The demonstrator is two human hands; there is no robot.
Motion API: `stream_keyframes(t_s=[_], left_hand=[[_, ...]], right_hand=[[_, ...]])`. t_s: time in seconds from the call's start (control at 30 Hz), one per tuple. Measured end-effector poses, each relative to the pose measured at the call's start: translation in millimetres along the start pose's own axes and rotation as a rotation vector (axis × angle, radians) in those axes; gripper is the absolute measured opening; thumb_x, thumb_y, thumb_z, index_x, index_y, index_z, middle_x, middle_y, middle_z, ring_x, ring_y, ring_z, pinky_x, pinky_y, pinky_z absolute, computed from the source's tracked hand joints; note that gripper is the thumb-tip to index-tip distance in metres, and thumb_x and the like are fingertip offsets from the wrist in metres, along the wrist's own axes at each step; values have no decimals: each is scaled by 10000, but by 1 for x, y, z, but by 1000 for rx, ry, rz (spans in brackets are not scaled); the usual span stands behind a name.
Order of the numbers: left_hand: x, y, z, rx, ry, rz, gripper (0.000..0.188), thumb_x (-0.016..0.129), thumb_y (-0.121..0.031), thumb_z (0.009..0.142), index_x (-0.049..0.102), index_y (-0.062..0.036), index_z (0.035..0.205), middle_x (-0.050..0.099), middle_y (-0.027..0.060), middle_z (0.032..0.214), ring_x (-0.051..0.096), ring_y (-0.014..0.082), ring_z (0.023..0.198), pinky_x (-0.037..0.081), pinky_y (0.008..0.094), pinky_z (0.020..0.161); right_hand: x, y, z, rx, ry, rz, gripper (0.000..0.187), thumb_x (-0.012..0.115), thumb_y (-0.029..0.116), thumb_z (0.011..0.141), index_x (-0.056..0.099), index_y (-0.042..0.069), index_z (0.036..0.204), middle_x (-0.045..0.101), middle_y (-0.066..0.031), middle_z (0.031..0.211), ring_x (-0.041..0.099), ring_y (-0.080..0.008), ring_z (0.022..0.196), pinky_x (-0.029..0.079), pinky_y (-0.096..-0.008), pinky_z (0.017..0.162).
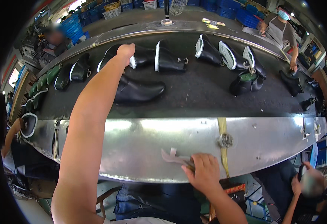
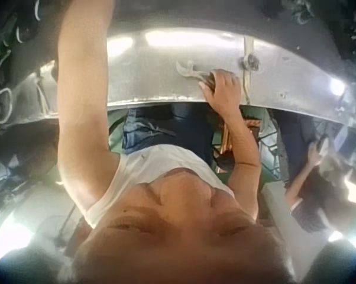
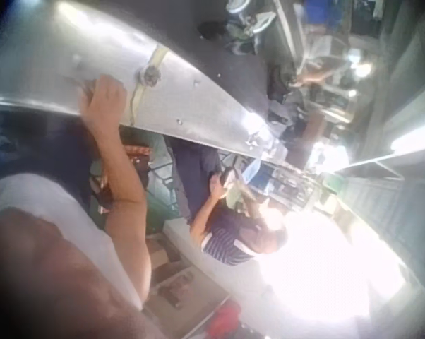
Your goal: Trim and prepare the edges and soles of shoe components using manual tools during assembly.
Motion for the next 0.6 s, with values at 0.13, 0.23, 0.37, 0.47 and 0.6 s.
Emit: stream_keyframes(t_s=[0.13,0.23,0.37,0.47,0.6], left_hand=[[33,9,43,-26,123,262,539,512,-402,1019,646,53,1275,638,244,1350,620,369,1257,489,439,1003],[30,45,97,-260,101,284,481,478,-442,1023,662,-78,1279,698,133,1134,672,321,1006,528,578,846],[64,46,97,-212,164,300,390,422,-140,996,660,25,1258,701,243,1144,712,387,999,557,492,888],[-16,84,178,-314,-112,-47,401,455,-92,969,618,30,1314,669,218,1235,703,374,1038,541,511,905],[73,53,100,-442,87,-358,405,492,-164,969,546,-18,1343,674,143,1116,659,366,1071,367,738,1020]], right_hand=[[2,-6,-1,23,55,2,444,795,370,810,624,66,1086,637,-99,1031,603,-311,966,447,-433,812],[7,-4,6,13,81,49,484,831,361,777,622,63,1097,633,-100,1037,609,-304,956,456,-427,813],[1,-10,5,45,103,26,494,841,373,775,636,59,1097,633,-92,1037,616,-279,948,461,-404,805],[3,2,12,-44,38,129,466,816,389,800,653,67,1094,639,-75,1042,622,-254,945,456,-384,796],[2,-9,6,52,68,55,502,851,341,773,622,43,1106,632,-110,1028,611,-309,938,471,-426,816]])
Point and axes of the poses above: each hand's wrist, its own z-axis towards the middle knuckle, its own x-axis out of the palm, y = z × x, the point moved 5 cm from there along z, towards the middle knuckle
